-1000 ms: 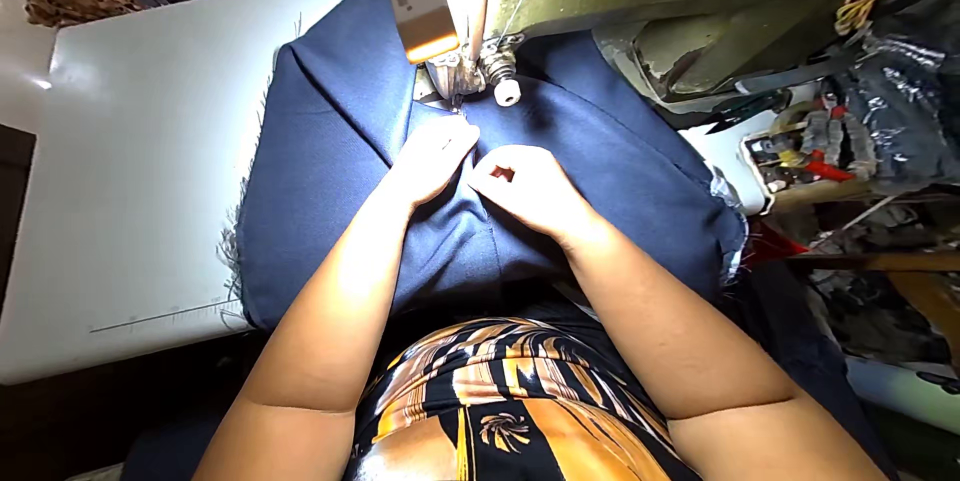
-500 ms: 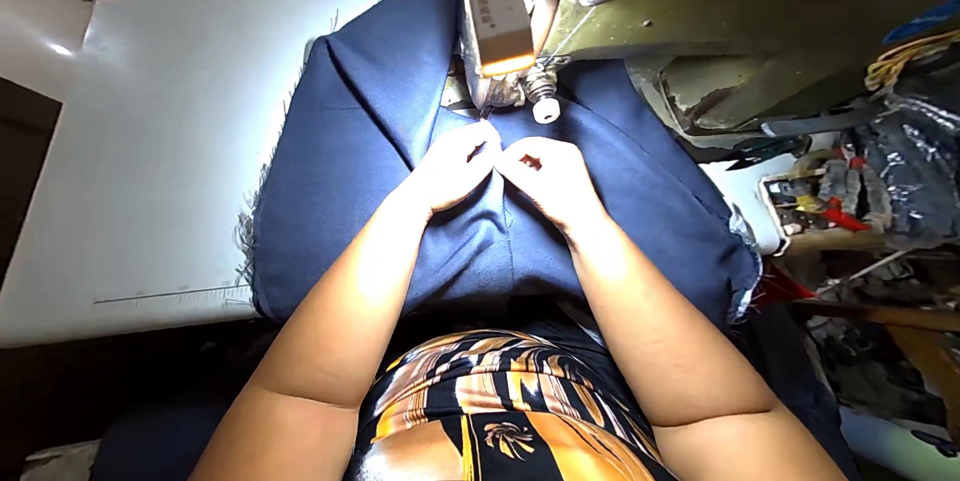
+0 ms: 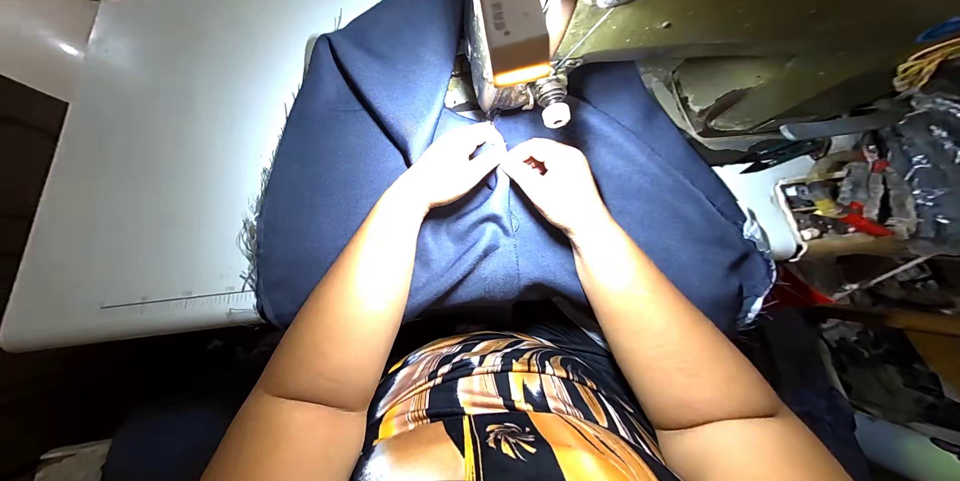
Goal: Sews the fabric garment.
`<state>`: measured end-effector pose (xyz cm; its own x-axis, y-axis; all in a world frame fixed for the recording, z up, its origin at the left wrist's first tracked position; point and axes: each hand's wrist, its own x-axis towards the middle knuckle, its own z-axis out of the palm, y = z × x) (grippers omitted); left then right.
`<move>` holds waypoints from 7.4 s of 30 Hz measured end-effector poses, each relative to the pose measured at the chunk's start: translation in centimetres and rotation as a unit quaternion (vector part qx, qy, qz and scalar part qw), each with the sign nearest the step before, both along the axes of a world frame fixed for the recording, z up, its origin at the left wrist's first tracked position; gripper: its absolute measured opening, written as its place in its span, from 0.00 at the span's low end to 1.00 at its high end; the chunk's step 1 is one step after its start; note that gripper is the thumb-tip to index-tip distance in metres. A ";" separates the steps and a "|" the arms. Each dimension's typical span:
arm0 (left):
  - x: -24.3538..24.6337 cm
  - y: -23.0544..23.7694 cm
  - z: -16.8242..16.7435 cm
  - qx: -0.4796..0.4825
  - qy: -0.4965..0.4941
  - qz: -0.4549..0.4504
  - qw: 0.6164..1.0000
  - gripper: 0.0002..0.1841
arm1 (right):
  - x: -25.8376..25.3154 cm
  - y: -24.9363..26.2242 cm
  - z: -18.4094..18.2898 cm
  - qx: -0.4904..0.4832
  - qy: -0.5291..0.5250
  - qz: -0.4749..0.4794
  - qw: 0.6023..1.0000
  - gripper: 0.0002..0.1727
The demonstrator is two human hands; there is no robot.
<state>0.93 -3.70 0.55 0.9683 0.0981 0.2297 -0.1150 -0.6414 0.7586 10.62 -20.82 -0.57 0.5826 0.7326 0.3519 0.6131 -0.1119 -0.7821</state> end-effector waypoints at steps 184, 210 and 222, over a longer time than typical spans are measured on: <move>-7.0 -9.4 -2.1 0.311 0.172 0.175 0.918 0.35 | -6.0 -15.3 -6.8 -0.116 -0.355 0.188 0.909 0.32; -7.3 -6.7 -2.1 0.296 0.104 0.122 0.942 0.31 | -10.0 -13.5 -2.2 -0.049 -0.243 0.182 0.952 0.14; -6.8 -6.8 -1.5 0.298 0.131 0.104 0.940 0.31 | -9.9 -13.4 -1.4 -0.042 -0.224 0.191 0.955 0.14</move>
